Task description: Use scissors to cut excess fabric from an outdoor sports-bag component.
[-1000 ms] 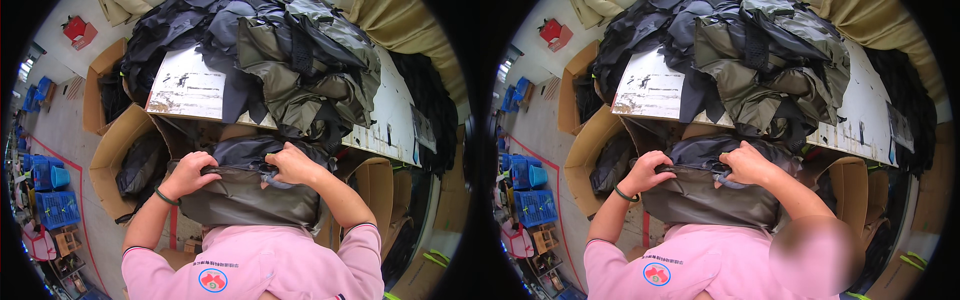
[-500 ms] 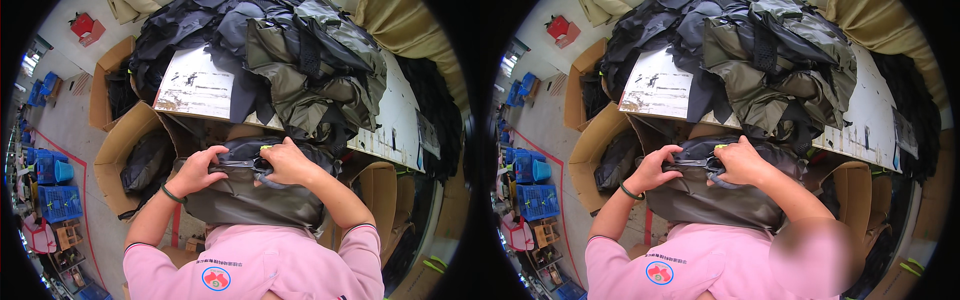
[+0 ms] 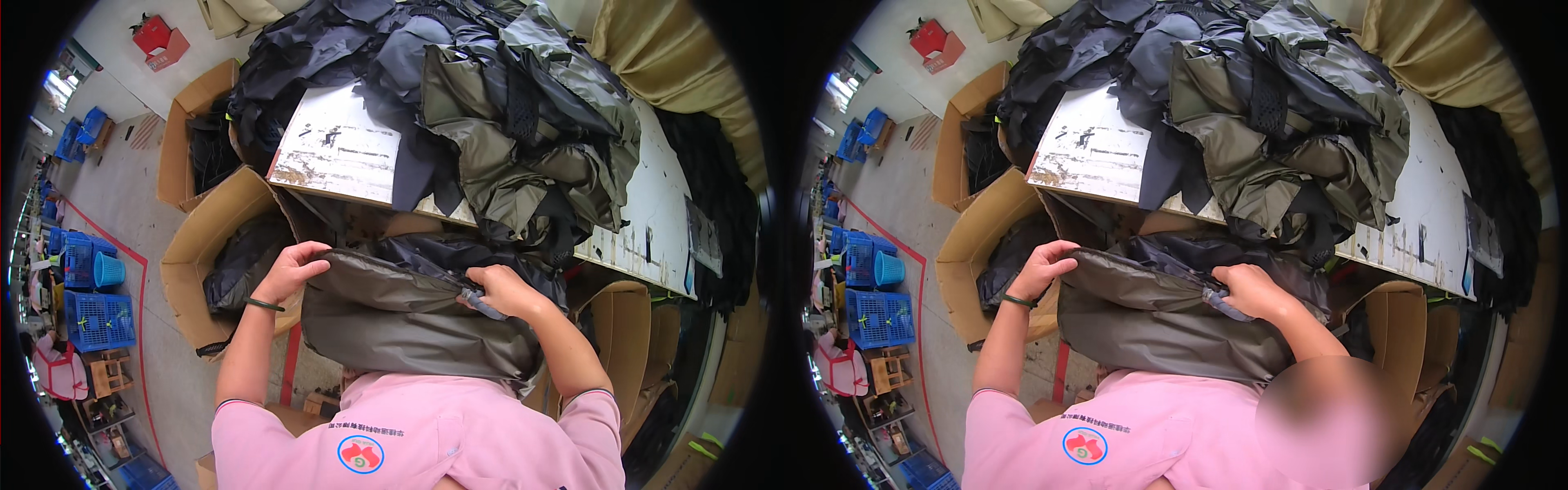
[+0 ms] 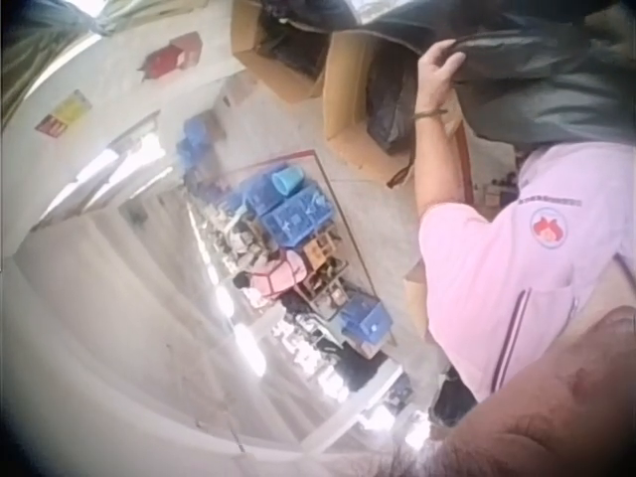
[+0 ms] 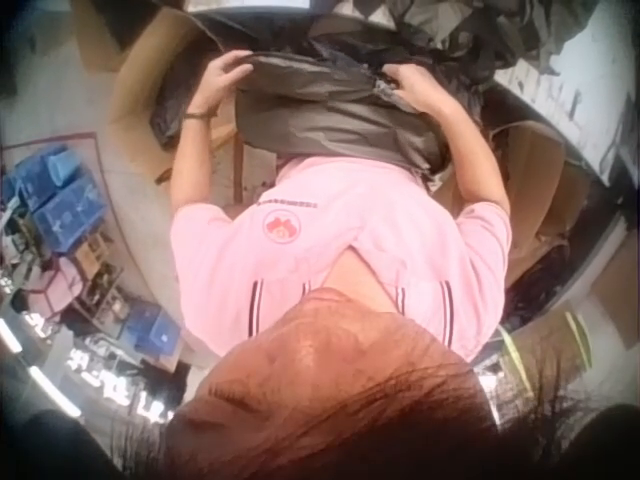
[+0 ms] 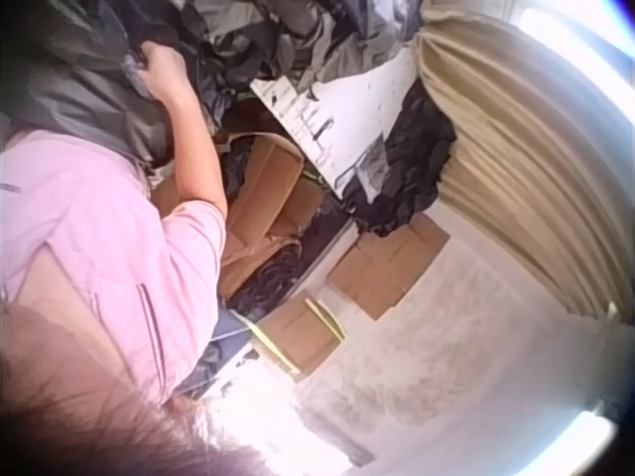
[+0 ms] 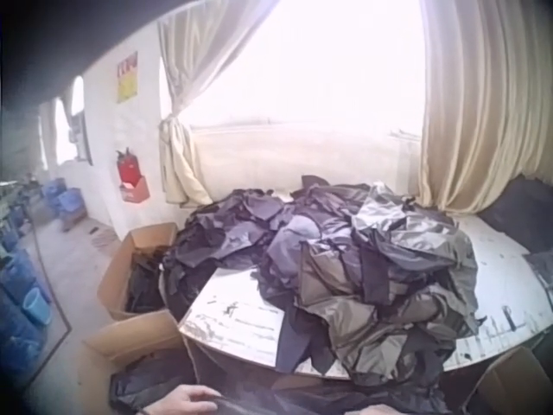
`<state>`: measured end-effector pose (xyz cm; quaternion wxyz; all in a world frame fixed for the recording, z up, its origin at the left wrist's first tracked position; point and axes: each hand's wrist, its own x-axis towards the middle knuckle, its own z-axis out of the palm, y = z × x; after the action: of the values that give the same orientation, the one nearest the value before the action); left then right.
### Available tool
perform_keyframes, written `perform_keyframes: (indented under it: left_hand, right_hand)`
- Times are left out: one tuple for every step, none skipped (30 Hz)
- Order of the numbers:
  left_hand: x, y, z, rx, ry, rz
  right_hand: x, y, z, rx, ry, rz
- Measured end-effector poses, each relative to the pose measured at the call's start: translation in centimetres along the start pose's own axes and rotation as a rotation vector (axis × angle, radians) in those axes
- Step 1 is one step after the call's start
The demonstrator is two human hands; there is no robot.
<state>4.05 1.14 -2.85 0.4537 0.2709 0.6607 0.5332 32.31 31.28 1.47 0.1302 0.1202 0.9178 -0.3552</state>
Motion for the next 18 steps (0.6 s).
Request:
perform_keyframes:
  left_hand:
    - [-0.3,0.2,0.4,-0.118,-0.033,-0.011]
    - [-0.5,0.5,0.8,-0.236,-0.066,-0.022]
    - [-0.6,0.9,1.3,-0.262,-0.059,-0.012]
    - [-0.6,1.6,1.7,-0.263,-0.057,-0.008]
    - [-0.7,2.3,2.2,-0.299,-0.056,-0.002]
    - [-0.9,2.9,2.6,-0.334,-0.054,0.005]
    - [-1.0,3.6,2.9,-0.334,-0.054,0.011]
    - [-1.1,4.1,3.2,-0.330,-0.083,-0.006]
    - [-1.4,4.7,3.5,-0.325,-0.111,-0.023]
    - [-1.5,5.6,4.1,-0.324,-0.110,-0.018]
    - [-1.7,6.5,4.7,-0.301,-0.119,0.016]
    - [-1.9,7.3,5.2,-0.277,-0.127,0.049]
    - [-2.0,8.1,5.9,-0.275,-0.125,0.050]
    - [-2.0,9.0,6.5,-0.214,-0.086,0.154]
    - [-2.4,9.7,6.9,-0.151,-0.047,0.256]
    - [-2.9,10.6,7.4,-0.147,-0.063,0.258]
    - [-3.3,11.2,8.0,0.103,0.244,0.498]
    - [-3.7,11.6,8.6,0.347,0.551,0.735]
  right_hand:
    - [-0.3,0.2,-0.1,0.010,0.041,-0.001]
    - [-0.4,0.1,-0.2,0.006,0.042,-0.002]
    - [-0.6,-0.2,-0.5,0.036,0.091,0.055]
    - [-0.7,-0.5,-0.9,0.065,0.141,0.111]
    - [-0.5,-0.6,-1.3,0.060,0.163,0.112]
    - [-0.3,-1.1,-1.7,0.056,0.162,0.108]
    - [0.0,-1.9,-2.2,0.050,0.215,0.016]
    - [0.4,-2.8,-2.7,0.044,0.266,-0.076]
    - [1.0,-3.6,-3.0,0.014,0.240,-0.114]
    - [1.8,-4.5,-3.0,0.012,0.250,-0.186]
    - [2.5,-6.0,-3.2,0.056,0.231,-0.215]
    - [3.4,-7.6,-3.3,0.100,0.209,-0.244]
    - [4.2,-8.5,-3.0,0.156,0.196,-0.309]
    - [5.0,-9.5,-2.7,0.213,0.182,-0.376]
    - [5.6,-10.4,-2.7,0.212,0.155,-0.441]
    - [5.9,-10.9,-3.0,0.212,0.169,-0.433]
    - [6.1,-11.0,-3.4,0.279,0.167,-0.441]
    - [6.3,-11.0,-4.0,0.345,0.168,-0.447]
